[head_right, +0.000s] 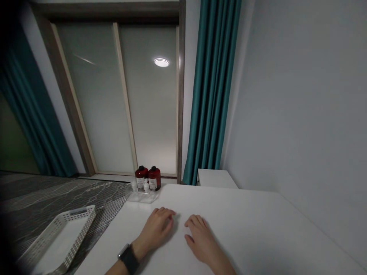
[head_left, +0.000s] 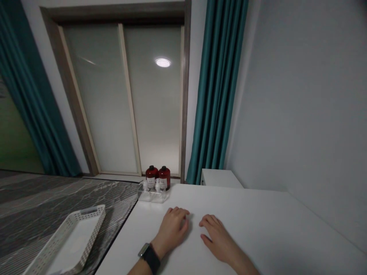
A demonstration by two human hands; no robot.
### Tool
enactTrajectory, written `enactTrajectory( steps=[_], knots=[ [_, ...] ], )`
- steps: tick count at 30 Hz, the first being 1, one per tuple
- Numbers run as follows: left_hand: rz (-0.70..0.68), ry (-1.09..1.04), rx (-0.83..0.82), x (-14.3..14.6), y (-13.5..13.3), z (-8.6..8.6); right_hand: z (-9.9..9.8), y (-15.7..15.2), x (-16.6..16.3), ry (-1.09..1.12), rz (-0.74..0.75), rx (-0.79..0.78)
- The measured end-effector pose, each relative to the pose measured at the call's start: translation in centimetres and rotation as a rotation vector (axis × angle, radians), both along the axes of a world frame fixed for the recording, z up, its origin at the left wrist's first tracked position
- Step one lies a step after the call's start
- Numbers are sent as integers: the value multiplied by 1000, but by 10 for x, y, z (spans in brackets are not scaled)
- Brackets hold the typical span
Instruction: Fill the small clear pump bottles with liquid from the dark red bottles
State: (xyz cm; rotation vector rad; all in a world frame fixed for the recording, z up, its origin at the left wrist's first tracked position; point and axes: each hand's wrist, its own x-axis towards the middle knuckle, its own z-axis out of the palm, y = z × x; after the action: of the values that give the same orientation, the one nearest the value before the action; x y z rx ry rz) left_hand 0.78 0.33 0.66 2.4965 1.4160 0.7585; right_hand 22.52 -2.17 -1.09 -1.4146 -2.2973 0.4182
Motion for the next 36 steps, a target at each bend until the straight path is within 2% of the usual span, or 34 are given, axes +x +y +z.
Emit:
enactTrajectory(
  steps=[3,10,13,20,25,30,36],
  knots=[
    [253,-119,103,-15,11,5,0,-2,-2,2,0,-3],
    [656,-229,181,-70,37,5,-7,0,-3,8,0,34],
    [759,-265,155,-84,42,-1,-9,5,-11,33,15,43],
    [779,-344,87,-87,48,-12,1,30,-55,119,99,62],
    [777,-421,43,-86,50,-13,12,76,-104,229,103,18],
    [771,-479,25,-85,48,-11,7,118,-151,252,53,-7],
    [773,-529,5,-86,49,-13,3,130,-166,193,45,5]
  ],
)
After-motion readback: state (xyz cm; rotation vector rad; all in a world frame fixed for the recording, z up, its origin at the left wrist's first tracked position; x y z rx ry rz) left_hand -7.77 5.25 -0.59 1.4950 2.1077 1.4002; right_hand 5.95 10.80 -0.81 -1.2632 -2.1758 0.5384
